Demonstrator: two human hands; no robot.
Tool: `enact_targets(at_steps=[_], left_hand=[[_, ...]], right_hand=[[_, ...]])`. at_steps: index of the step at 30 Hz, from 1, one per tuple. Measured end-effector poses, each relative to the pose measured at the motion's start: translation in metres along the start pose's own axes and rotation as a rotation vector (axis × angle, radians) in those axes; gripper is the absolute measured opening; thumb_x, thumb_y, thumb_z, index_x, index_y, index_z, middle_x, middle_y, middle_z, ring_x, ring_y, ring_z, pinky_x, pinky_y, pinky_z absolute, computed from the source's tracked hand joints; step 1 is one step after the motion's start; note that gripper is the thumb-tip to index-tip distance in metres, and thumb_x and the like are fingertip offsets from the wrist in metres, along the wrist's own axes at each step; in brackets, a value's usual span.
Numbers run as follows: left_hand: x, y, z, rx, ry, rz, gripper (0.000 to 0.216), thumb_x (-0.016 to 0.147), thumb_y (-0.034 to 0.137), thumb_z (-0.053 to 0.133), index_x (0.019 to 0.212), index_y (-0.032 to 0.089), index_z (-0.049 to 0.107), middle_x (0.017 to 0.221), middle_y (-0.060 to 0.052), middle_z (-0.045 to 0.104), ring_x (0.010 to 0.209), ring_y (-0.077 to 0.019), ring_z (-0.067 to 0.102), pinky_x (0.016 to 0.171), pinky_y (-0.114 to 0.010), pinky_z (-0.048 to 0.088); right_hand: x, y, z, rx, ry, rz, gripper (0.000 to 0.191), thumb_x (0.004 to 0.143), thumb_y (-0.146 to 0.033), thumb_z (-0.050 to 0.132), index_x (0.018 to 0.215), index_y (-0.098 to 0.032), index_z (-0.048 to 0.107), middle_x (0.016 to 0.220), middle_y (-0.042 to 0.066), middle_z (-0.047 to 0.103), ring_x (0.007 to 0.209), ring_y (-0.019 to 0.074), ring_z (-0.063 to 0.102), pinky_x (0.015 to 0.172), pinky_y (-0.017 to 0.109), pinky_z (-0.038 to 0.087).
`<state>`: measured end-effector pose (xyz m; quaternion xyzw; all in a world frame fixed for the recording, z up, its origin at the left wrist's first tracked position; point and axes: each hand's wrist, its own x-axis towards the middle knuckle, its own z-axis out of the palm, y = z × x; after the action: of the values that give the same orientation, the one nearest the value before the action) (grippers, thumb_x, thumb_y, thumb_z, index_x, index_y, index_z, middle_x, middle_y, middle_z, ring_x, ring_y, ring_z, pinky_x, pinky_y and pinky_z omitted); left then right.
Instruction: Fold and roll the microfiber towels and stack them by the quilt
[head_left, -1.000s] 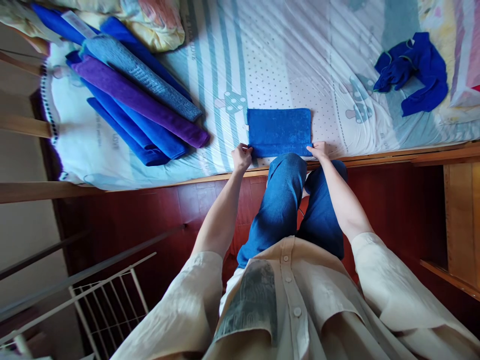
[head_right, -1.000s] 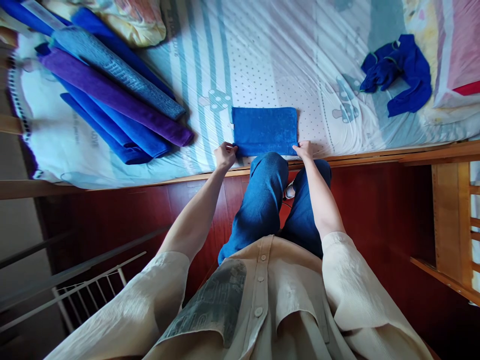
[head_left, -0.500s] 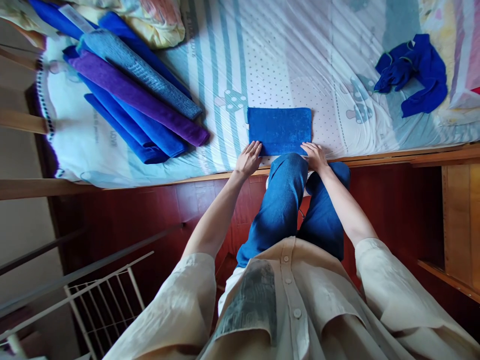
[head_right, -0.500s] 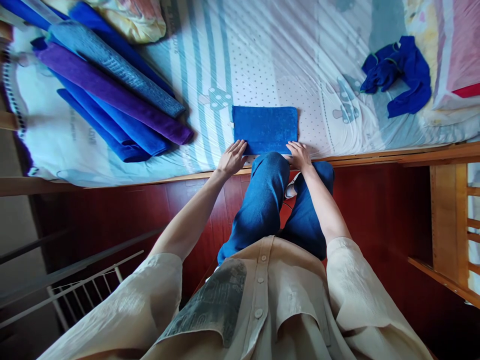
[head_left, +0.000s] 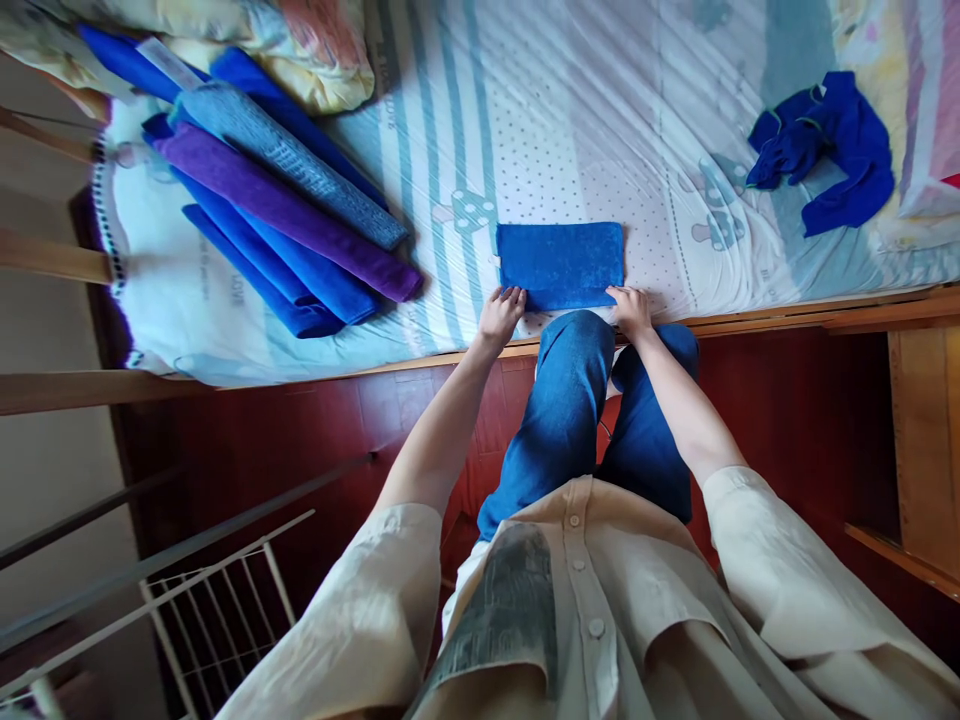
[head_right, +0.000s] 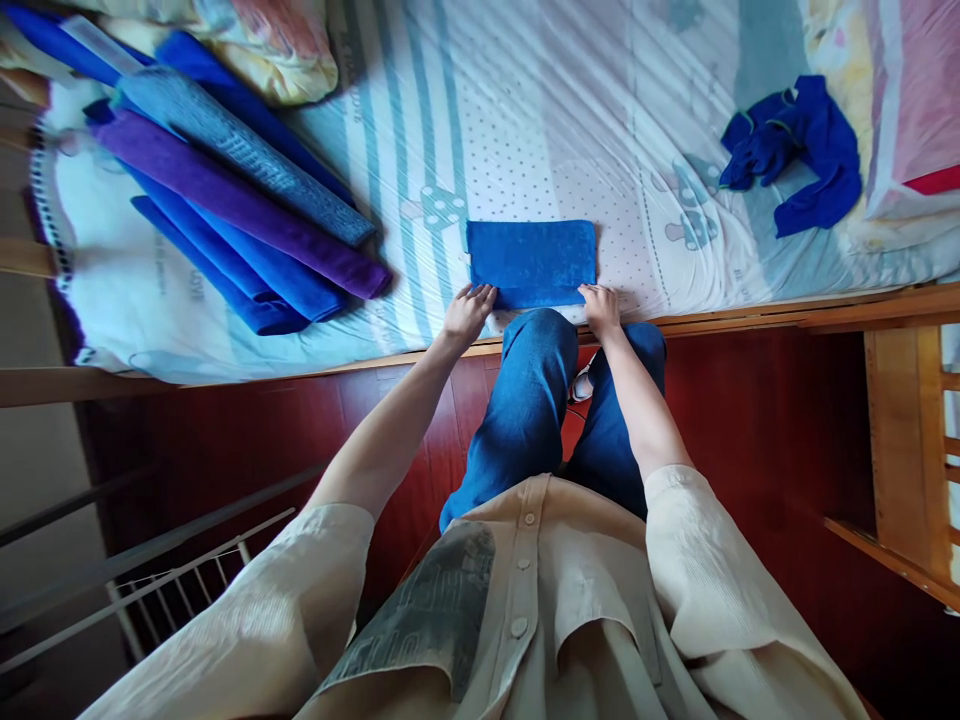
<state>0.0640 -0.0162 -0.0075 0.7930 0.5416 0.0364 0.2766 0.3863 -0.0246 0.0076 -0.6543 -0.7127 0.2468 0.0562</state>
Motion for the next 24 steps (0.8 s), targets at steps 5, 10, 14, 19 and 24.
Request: enact_targets(at_steps=[5,10,14,19,24], left_hand=[[-0.009,-0.003,-0.021,-0.116,-0.042,-0.133,0.047,0.087,0.01,0.056,0.127,0.019,0.079,0.129,-0.021,0.078,0.129,-0.0374,0.071,0.125,-0.053,0.044],[-0.015,-0.005,-0.037,-0.31,0.048,-0.261,0.039,0.084,0.016,0.062,0.117,0.02,0.083,0.117,-0.013,0.082,0.116,-0.034,0.076,0.114,-0.044,0.054],[-0.013,-0.004,-0.037,-0.448,0.145,-0.385,0.04,0.08,0.023,0.067,0.117,0.017,0.079,0.109,-0.011,0.082,0.112,-0.0312,0.076,0.107,-0.04,0.058],[-0.006,-0.003,-0.029,-0.614,0.23,-0.461,0.029,0.083,0.032,0.067,0.107,0.018,0.073,0.096,-0.008,0.078,0.106,-0.0283,0.074,0.095,-0.034,0.059],[0.009,-0.004,-0.025,-0.514,0.299,-0.576,0.013,0.091,0.033,0.064,0.094,0.02,0.064,0.088,-0.006,0.07,0.099,-0.0253,0.07,0.093,-0.032,0.053]], right_hand=[[-0.003,0.005,-0.016,0.101,-0.083,0.06,0.052,0.088,-0.011,0.057,0.133,-0.018,0.081,0.138,0.011,0.078,0.134,0.0326,0.07,0.124,0.049,0.051],[0.003,0.011,-0.022,0.36,-0.053,0.111,0.043,0.083,-0.014,0.063,0.121,-0.01,0.082,0.128,0.014,0.081,0.124,0.0292,0.074,0.115,0.041,0.055],[0.016,0.012,-0.018,0.457,0.025,0.179,0.039,0.079,-0.018,0.068,0.114,-0.009,0.08,0.118,0.015,0.082,0.113,0.0292,0.076,0.108,0.041,0.058],[0.033,0.016,-0.008,0.516,0.093,0.242,0.032,0.081,-0.029,0.076,0.109,-0.015,0.075,0.106,0.011,0.079,0.101,0.0281,0.074,0.096,0.042,0.062],[0.04,0.017,-0.008,0.497,0.069,0.33,0.019,0.089,-0.031,0.077,0.081,-0.022,0.062,0.086,0.005,0.069,0.088,0.0224,0.067,0.086,0.034,0.058]])
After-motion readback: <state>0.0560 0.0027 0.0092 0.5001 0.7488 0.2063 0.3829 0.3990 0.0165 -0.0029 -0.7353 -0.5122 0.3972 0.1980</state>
